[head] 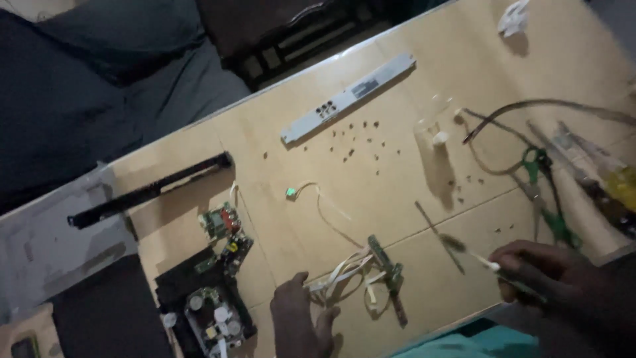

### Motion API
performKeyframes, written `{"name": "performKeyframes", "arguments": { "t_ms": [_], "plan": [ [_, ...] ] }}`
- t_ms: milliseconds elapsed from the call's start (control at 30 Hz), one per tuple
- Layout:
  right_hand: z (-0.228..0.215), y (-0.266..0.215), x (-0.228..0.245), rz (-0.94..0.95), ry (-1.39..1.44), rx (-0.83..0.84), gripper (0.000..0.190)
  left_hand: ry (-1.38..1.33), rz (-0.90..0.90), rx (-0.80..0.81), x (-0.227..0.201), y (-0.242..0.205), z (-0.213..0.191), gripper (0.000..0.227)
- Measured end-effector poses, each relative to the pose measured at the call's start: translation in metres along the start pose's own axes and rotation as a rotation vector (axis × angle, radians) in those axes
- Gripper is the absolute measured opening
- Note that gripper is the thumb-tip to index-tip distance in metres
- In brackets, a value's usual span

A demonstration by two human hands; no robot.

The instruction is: Cleaning and inspecting a circuit board from an electronic device using a toothbrush and a probe.

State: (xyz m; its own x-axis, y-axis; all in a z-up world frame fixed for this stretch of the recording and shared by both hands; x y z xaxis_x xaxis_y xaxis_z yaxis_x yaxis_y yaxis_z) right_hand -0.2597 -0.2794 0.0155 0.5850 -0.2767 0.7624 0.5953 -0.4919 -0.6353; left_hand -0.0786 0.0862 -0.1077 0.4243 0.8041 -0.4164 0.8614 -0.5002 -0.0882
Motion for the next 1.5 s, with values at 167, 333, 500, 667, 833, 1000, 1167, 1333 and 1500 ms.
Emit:
{"name": "performKeyframes", "arguments": {
  "t_ms": [167, 333, 500, 667, 833, 1000, 1167, 1333, 1500],
  "plan": [
    [0.02, -0.017, 0.009, 0.174, -0.103, -0.197, 0.035, -0.249, -0.007, 0.043, -0.047, 0.01, -0.049, 0.057],
    [0.027, -0.019, 0.01, 0.158, -0.022, -0.132, 0.032, -0.378, -0.01, -0.009, -0.07, 0.04, -0.061, 0.024],
    [0.041, -0.028, 0.028, 0.186, -0.053, -0.193, 0.033, -0.483, 0.001, -0.287, -0.061, 0.053, -0.101, 0.028],
    [0.033, -0.02, 0.018, 0.113, -0.088, -0.141, 0.038, -0.464, -0.278, -0.349, -0.03, 0.04, -0.107, 0.022],
    [0.047, -0.022, 0.038, 0.235, -0.088, -0.178, 0.033, -0.503, -0.453, -0.208, -0.037, 0.035, -0.094, 0.026],
    [0.032, -0.02, 0.022, 0.09, -0.001, -0.105, 0.031, -0.532, -0.294, -0.065, -0.073, 0.032, -0.076, 0.018],
    [0.025, -0.03, 0.001, 0.01, 0.003, -0.138, 0.031, -0.419, -0.152, 0.118, -0.095, 0.015, -0.04, 0.02],
    [0.018, -0.042, -0.004, 0.045, 0.032, -0.215, 0.031, -0.378, -0.133, 0.119, -0.104, 0.023, -0.054, 0.019],
    [0.008, -0.05, -0.019, 0.033, 0.074, -0.24, 0.027, -0.421, -0.011, -0.039, -0.113, 0.063, -0.08, 0.015]
  ]
}}
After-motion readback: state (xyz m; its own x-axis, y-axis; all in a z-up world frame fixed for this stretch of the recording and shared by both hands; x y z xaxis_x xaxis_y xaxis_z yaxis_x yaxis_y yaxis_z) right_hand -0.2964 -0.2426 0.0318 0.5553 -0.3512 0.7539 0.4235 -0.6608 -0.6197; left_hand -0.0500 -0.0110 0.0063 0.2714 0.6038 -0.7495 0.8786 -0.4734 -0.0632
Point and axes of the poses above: each hand's wrist, its own y-axis towards the middle knuckle, its own z-axis out of the palm, x = y × z, the point moved 2 cm from there along y, towards the middle knuckle, and after that the axes turned 8 degrees about y, right-handed, at the moved point
